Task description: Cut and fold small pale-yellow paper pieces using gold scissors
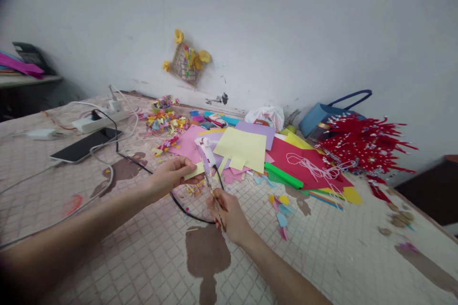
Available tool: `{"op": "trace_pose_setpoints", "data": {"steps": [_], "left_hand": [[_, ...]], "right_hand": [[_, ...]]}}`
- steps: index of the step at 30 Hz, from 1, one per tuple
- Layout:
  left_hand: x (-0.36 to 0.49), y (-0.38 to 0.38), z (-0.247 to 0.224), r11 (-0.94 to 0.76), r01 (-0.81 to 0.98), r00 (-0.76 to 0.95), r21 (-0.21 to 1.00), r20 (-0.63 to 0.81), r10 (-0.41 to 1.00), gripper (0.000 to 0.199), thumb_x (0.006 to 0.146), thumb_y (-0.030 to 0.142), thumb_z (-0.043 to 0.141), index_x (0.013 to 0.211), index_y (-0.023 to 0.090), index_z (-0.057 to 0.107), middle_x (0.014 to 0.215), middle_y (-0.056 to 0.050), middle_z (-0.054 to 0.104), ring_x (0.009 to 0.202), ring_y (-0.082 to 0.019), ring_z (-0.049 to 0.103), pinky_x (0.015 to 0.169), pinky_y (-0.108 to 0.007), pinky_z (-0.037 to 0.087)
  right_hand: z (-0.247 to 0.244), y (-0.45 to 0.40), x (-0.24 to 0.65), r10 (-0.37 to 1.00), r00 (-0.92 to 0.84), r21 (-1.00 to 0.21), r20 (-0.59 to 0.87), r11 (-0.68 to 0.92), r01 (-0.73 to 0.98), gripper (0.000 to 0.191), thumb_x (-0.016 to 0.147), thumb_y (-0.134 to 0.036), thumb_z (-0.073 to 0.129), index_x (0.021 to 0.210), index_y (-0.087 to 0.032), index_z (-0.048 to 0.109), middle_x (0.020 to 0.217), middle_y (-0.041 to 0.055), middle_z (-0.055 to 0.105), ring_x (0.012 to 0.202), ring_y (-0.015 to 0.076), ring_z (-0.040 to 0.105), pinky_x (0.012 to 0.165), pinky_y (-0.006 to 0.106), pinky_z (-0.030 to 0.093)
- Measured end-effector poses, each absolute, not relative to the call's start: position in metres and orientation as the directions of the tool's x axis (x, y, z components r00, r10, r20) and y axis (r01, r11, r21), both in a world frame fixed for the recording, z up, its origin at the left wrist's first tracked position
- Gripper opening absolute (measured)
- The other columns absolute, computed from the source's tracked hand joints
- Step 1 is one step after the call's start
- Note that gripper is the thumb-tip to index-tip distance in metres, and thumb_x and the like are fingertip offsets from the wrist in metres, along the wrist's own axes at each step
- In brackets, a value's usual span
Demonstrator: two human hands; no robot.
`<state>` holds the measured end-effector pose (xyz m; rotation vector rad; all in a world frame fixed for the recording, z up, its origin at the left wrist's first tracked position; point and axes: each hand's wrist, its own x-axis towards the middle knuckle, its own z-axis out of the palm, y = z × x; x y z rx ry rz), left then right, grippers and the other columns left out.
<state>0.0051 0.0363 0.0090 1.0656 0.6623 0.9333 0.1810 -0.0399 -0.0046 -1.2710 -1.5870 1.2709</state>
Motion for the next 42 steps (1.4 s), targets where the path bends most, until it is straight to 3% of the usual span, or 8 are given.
{"op": "trace_pose_setpoints", "data": {"steps": [27, 42], "left_hand": [[0.0066, 0.0339, 0.0129, 0.203, -0.321, 0.443, 0.925, -0.042, 0.895, 0.019, 0.072, 0.024, 0.066, 0.069, 0.013, 0.050, 0.072, -0.005, 0.067, 0.069, -0.013, 0.065, 0.073, -0.028, 0.053], [0.0059, 0.0331, 0.0143, 0.213, -0.324, 0.469, 0.922, -0.040, 0.882, 0.017, 0.074, 0.021, 0.063, 0.069, 0.012, 0.050, 0.075, -0.007, 0.068, 0.070, -0.014, 0.066, 0.070, -0.027, 0.052]], "right_hand": [[-0.0104, -0.0401, 0.1837, 0.975, -0.221, -0.944, -0.017, 0.057, 0.324, 0.038, 0.082, -0.052, 0.043, 0.063, -0.019, 0.040, 0.047, -0.0074, 0.037, 0.035, 0.0057, 0.035, 0.035, 0.018, 0.028], [-0.0091, -0.0404, 0.1822, 0.974, -0.226, -0.956, 0.007, 0.073, 0.283, 0.034, 0.082, -0.047, 0.045, 0.064, -0.019, 0.041, 0.042, -0.0082, 0.038, 0.033, 0.0053, 0.034, 0.035, 0.017, 0.030]]}}
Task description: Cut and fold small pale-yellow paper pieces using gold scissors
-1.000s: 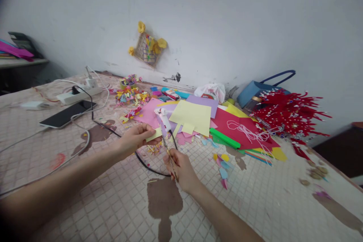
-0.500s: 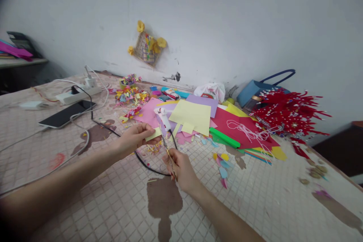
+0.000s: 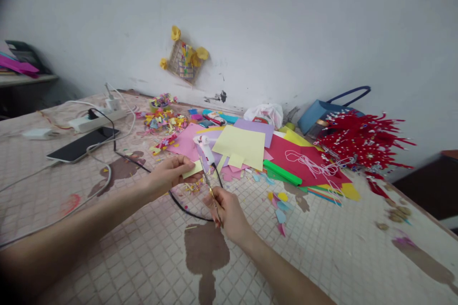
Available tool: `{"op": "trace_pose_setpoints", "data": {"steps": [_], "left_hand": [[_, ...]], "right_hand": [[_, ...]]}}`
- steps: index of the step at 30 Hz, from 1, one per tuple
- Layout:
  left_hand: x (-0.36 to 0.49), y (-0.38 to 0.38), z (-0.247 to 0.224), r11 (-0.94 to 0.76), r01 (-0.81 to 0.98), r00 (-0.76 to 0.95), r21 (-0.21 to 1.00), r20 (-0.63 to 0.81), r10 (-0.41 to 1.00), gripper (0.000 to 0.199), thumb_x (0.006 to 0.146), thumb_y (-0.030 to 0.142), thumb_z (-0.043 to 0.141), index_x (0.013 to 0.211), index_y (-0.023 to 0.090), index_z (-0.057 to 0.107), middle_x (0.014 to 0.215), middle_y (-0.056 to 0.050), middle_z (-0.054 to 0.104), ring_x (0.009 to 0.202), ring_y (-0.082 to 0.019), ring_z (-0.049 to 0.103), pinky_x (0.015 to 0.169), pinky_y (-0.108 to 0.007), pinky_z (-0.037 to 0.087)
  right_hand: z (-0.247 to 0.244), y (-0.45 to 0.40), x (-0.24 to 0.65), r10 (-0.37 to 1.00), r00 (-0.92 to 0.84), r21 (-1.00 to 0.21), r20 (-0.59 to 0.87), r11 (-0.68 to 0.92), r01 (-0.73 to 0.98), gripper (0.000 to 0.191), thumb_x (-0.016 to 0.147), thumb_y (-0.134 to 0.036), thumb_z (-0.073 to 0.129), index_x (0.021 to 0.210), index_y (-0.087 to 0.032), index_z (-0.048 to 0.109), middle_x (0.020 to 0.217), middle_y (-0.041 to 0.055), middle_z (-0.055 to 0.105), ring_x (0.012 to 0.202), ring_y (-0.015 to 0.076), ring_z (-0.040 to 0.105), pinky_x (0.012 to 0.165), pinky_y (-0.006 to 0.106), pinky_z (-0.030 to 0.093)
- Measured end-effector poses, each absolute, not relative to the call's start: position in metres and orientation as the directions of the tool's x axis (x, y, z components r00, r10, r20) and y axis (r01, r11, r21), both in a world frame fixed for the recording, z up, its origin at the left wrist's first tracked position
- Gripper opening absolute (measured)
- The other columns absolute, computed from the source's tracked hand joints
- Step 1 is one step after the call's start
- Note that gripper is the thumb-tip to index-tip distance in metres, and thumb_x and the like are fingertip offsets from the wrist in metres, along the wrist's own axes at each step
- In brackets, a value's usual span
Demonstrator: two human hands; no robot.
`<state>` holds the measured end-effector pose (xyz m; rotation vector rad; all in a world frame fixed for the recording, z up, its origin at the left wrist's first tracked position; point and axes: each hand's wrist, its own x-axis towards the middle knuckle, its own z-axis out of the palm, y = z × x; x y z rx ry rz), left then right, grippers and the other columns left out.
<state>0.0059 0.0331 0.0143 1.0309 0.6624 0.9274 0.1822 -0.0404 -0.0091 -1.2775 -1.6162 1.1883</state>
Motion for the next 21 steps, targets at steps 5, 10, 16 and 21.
{"op": "trace_pose_setpoints", "data": {"steps": [5, 10, 16, 21], "left_hand": [[0.009, 0.027, 0.016, 0.256, -0.294, 0.468, 0.921, -0.094, 0.878, 0.018, 0.074, 0.023, 0.064, 0.070, 0.013, 0.049, 0.075, -0.008, 0.068, 0.072, -0.015, 0.065, 0.067, -0.025, 0.051], [0.017, 0.016, 0.011, 0.254, -0.248, 0.492, 0.935, -0.104, 0.865, 0.021, 0.070, 0.028, 0.067, 0.069, 0.013, 0.052, 0.070, -0.002, 0.063, 0.065, -0.011, 0.061, 0.064, -0.024, 0.049], [0.022, 0.007, 0.008, 0.190, -0.103, 0.509, 0.976, -0.112, 0.853, 0.024, 0.069, 0.033, 0.066, 0.066, 0.013, 0.054, 0.061, 0.002, 0.057, 0.058, -0.008, 0.055, 0.060, -0.022, 0.045], [0.023, 0.005, 0.007, 0.188, 0.014, 0.583, 0.982, -0.161, 0.797, 0.027, 0.064, 0.033, 0.069, 0.065, 0.013, 0.052, 0.057, 0.003, 0.056, 0.051, -0.007, 0.051, 0.052, -0.020, 0.042]], "right_hand": [[-0.011, -0.035, 0.182, 0.988, -0.147, -0.985, -0.047, -0.021, 0.174, 0.034, 0.078, -0.049, 0.051, 0.066, -0.018, 0.043, 0.043, -0.0083, 0.039, 0.031, 0.0051, 0.035, 0.032, 0.017, 0.025], [-0.001, -0.037, 0.178, 0.996, -0.091, -1.000, -0.015, -0.014, 0.013, 0.024, 0.073, -0.038, 0.061, 0.077, -0.016, 0.052, 0.047, -0.0078, 0.042, 0.038, 0.0048, 0.035, 0.036, 0.016, 0.027], [-0.001, -0.038, 0.181, 0.998, -0.061, -0.999, 0.024, 0.022, -0.030, 0.017, 0.077, -0.031, 0.058, 0.073, -0.016, 0.051, 0.046, -0.0074, 0.041, 0.040, 0.0053, 0.035, 0.040, 0.018, 0.026], [-0.002, -0.033, 0.186, 0.998, -0.004, -0.996, 0.065, 0.064, -0.060, 0.018, 0.078, -0.032, 0.057, 0.072, -0.017, 0.051, 0.047, -0.0067, 0.041, 0.041, 0.0062, 0.036, 0.041, 0.019, 0.027]]}}
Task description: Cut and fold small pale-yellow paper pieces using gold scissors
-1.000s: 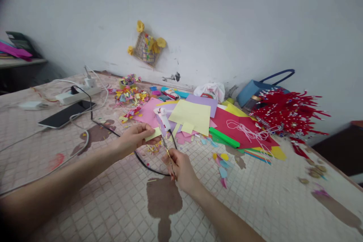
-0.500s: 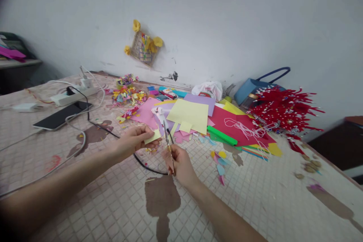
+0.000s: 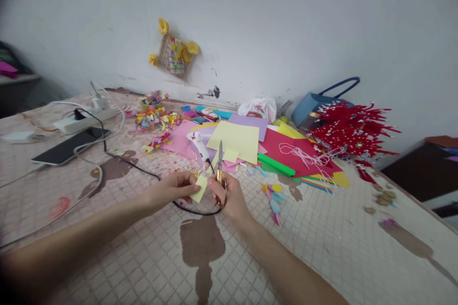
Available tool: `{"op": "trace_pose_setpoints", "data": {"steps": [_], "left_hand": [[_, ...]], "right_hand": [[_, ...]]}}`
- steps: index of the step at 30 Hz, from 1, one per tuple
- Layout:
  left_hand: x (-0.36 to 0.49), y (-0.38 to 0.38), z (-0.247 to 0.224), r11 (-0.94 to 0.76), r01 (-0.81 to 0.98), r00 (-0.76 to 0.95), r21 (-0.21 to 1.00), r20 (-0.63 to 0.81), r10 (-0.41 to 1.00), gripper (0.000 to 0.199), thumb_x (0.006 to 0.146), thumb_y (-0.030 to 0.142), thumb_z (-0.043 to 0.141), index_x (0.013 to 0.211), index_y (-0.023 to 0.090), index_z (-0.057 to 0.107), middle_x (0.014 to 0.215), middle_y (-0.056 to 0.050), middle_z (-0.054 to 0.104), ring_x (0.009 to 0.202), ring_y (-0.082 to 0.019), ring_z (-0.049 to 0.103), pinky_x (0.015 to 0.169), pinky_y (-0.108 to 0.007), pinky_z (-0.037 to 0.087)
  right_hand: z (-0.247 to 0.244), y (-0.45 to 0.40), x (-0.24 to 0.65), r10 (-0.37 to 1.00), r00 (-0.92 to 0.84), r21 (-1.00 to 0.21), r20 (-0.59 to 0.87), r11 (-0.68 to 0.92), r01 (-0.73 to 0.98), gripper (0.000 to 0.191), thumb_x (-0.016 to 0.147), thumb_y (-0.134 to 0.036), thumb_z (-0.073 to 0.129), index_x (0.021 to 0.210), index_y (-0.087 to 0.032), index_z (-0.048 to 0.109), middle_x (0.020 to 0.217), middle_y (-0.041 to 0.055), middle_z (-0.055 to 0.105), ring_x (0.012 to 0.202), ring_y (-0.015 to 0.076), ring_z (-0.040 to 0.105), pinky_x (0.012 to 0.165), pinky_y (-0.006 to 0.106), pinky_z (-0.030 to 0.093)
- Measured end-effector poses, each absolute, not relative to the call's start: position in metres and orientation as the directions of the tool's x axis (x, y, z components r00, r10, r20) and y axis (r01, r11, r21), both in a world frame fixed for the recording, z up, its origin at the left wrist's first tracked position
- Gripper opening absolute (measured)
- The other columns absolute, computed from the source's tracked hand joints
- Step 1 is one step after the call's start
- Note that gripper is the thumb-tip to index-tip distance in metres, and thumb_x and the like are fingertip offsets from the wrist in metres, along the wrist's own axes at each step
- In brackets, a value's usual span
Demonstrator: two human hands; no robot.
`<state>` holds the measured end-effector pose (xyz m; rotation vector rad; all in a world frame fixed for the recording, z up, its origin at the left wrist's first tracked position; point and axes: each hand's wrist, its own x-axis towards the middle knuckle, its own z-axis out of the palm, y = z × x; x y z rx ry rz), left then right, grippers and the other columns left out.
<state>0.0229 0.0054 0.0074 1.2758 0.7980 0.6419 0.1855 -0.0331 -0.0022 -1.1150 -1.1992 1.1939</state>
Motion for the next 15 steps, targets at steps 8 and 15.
{"op": "trace_pose_setpoints", "data": {"steps": [8, 15], "left_hand": [[0.0231, 0.0069, -0.0003, 0.234, -0.182, 0.496, 0.955, -0.116, 0.860, 0.025, 0.067, 0.032, 0.068, 0.067, 0.013, 0.052, 0.067, 0.002, 0.056, 0.060, -0.007, 0.053, 0.061, -0.022, 0.046], [0.0231, 0.0061, 0.0025, 0.244, -0.104, 0.507, 0.964, -0.159, 0.847, 0.025, 0.064, 0.034, 0.069, 0.068, 0.012, 0.057, 0.068, -0.001, 0.058, 0.061, -0.009, 0.052, 0.058, -0.021, 0.044]], "right_hand": [[-0.0020, -0.0360, 0.1812, 0.997, -0.076, -0.998, 0.007, 0.002, -0.063, 0.025, 0.079, -0.040, 0.055, 0.074, -0.016, 0.052, 0.047, -0.0067, 0.041, 0.040, 0.0054, 0.036, 0.039, 0.018, 0.025], [-0.0043, -0.0373, 0.1797, 0.995, -0.099, -1.000, -0.029, -0.028, 0.011, 0.021, 0.076, -0.034, 0.058, 0.070, -0.017, 0.049, 0.045, -0.0073, 0.041, 0.038, 0.0055, 0.036, 0.038, 0.017, 0.026]]}}
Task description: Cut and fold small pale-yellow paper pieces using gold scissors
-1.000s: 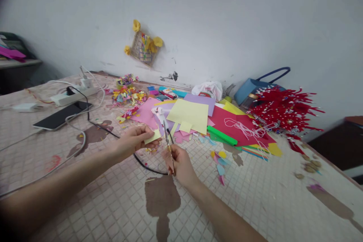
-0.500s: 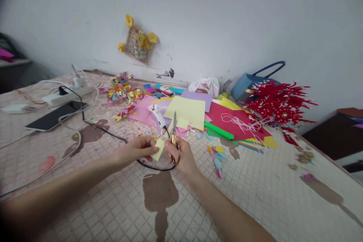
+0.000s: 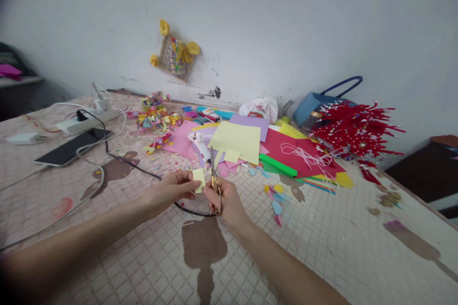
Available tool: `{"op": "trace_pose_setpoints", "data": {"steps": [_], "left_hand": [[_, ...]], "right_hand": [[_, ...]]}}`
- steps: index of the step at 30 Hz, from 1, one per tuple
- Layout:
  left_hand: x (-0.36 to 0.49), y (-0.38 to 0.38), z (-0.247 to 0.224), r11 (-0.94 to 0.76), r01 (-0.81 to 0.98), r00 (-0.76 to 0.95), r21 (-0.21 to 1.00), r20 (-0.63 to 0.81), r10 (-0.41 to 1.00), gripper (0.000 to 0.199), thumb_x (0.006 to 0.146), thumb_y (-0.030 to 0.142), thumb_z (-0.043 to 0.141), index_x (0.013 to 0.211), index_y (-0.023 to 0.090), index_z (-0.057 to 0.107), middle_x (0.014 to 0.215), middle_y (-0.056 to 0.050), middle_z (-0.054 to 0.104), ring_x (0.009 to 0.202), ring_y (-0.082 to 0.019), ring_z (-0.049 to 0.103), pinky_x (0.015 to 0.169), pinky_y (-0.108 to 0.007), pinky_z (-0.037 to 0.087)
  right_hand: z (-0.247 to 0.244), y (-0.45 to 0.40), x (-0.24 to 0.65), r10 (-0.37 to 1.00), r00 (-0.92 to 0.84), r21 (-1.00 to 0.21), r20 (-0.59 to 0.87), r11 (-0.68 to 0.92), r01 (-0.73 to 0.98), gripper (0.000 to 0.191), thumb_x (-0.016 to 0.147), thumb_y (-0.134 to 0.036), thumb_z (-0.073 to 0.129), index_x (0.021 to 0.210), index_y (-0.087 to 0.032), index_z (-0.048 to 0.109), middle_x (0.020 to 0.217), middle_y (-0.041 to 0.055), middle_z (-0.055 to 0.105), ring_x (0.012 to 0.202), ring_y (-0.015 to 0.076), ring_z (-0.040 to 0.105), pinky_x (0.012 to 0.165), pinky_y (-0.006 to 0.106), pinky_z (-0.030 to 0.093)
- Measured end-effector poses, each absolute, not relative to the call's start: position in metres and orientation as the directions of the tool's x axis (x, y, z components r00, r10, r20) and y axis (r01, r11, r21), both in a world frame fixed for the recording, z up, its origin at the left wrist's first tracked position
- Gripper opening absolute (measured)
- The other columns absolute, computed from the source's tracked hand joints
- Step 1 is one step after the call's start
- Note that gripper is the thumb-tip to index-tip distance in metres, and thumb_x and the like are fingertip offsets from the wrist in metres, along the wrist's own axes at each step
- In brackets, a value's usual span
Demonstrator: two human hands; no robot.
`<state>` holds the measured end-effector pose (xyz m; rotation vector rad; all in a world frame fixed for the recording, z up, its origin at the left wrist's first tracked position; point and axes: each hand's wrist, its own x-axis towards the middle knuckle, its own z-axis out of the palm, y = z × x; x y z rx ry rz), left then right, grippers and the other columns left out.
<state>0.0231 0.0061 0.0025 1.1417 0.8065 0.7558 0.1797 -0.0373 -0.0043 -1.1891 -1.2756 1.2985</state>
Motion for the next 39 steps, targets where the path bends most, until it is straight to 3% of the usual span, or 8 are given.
{"op": "trace_pose_setpoints", "data": {"steps": [5, 11, 17, 24, 32, 39], "left_hand": [[0.024, 0.005, 0.004, 0.272, -0.072, 0.514, 0.960, -0.198, 0.834, 0.024, 0.064, 0.031, 0.069, 0.077, 0.012, 0.062, 0.069, -0.003, 0.061, 0.062, -0.011, 0.055, 0.058, -0.022, 0.043], [0.025, 0.005, 0.001, 0.277, -0.160, 0.495, 0.947, -0.166, 0.853, 0.023, 0.064, 0.030, 0.070, 0.078, 0.012, 0.063, 0.072, -0.002, 0.062, 0.062, -0.010, 0.055, 0.061, -0.023, 0.044], [0.023, 0.007, 0.003, 0.264, -0.158, 0.526, 0.951, -0.146, 0.838, 0.026, 0.068, 0.034, 0.067, 0.081, 0.012, 0.062, 0.076, -0.004, 0.062, 0.067, -0.011, 0.057, 0.063, -0.023, 0.046], [0.017, 0.017, 0.009, 0.202, 0.004, 0.486, 0.979, -0.178, 0.856, 0.024, 0.062, 0.032, 0.071, 0.062, 0.011, 0.058, 0.057, 0.000, 0.059, 0.053, -0.008, 0.054, 0.053, -0.019, 0.045], [0.014, 0.024, 0.006, 0.287, -0.203, 0.442, 0.936, -0.174, 0.880, 0.024, 0.067, 0.029, 0.070, 0.068, 0.012, 0.053, 0.069, -0.006, 0.066, 0.062, -0.014, 0.065, 0.060, -0.024, 0.053], [0.010, 0.029, 0.009, 0.226, -0.361, 0.384, 0.905, -0.077, 0.920, 0.020, 0.072, 0.024, 0.066, 0.074, 0.013, 0.050, 0.078, -0.006, 0.066, 0.075, -0.020, 0.068, 0.069, -0.028, 0.055]], "right_hand": [[-0.002, -0.035, 0.182, 1.000, 0.000, -0.999, 0.022, 0.022, -0.049, 0.022, 0.078, -0.037, 0.055, 0.071, -0.017, 0.050, 0.047, -0.0062, 0.040, 0.041, 0.0061, 0.035, 0.039, 0.018, 0.027], [-0.002, -0.037, 0.178, 0.991, -0.134, -1.000, -0.011, -0.013, -0.010, 0.023, 0.076, -0.037, 0.059, 0.072, -0.016, 0.050, 0.048, -0.0067, 0.041, 0.040, 0.0054, 0.035, 0.039, 0.018, 0.026], [-0.002, -0.036, 0.180, 0.995, -0.103, -0.998, -0.015, -0.009, 0.065, 0.021, 0.076, -0.034, 0.057, 0.068, -0.017, 0.046, 0.047, -0.0076, 0.041, 0.039, 0.0054, 0.036, 0.039, 0.018, 0.027], [-0.003, -0.033, 0.182, 0.981, -0.172, -0.989, -0.094, -0.072, 0.128, 0.024, 0.074, -0.036, 0.057, 0.066, -0.018, 0.045, 0.043, -0.0082, 0.040, 0.036, 0.0060, 0.036, 0.036, 0.018, 0.027], [-0.002, -0.034, 0.183, 0.993, -0.110, -0.998, -0.049, -0.044, 0.048, 0.030, 0.077, -0.045, 0.055, 0.070, -0.017, 0.048, 0.047, -0.0068, 0.041, 0.039, 0.0058, 0.036, 0.038, 0.018, 0.026], [-0.004, -0.041, 0.177, 0.965, -0.255, -0.998, -0.066, -0.069, 0.000, 0.043, 0.078, -0.058, 0.044, 0.076, -0.016, 0.052, 0.047, -0.0064, 0.040, 0.039, 0.0060, 0.036, 0.040, 0.019, 0.026]]}}
